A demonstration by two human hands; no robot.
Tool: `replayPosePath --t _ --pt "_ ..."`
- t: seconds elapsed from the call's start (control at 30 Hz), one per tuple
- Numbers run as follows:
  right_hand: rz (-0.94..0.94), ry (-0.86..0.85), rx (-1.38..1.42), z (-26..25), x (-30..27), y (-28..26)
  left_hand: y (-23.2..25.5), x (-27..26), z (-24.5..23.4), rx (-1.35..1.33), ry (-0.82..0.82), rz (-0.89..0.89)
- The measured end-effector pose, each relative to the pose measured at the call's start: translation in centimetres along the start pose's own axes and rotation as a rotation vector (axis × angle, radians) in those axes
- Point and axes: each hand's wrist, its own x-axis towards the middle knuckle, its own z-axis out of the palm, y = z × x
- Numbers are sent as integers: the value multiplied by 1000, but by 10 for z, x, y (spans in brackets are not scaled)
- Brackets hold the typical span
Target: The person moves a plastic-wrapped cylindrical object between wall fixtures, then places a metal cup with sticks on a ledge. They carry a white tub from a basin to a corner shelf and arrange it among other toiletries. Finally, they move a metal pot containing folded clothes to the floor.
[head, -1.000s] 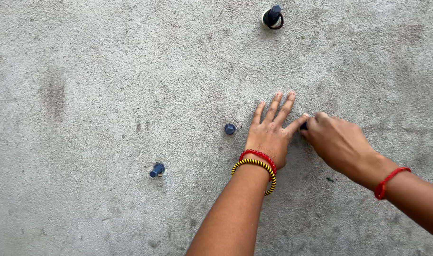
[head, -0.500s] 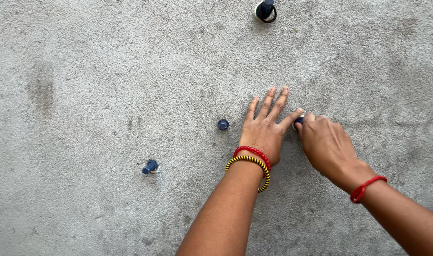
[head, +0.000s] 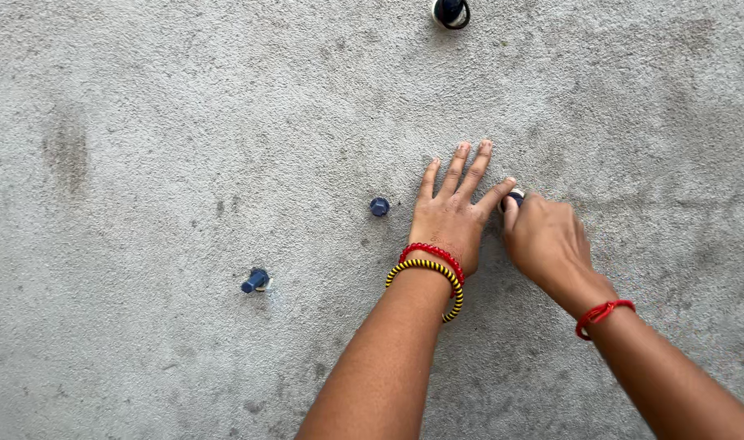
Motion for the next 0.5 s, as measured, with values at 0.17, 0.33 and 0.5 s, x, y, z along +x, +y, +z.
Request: replayPosePath --t 0.17,0.33,0.5 --pt "-78 11 -108 -5 -1 6 0 -2 -2 -19 1 0" --pt "-160 52 -103 -9 -9 13 8 -2 -11 -185 105 -64" --pt "-189 21 -11 -8 -16 26 39 13 -23 -278 163 -246"
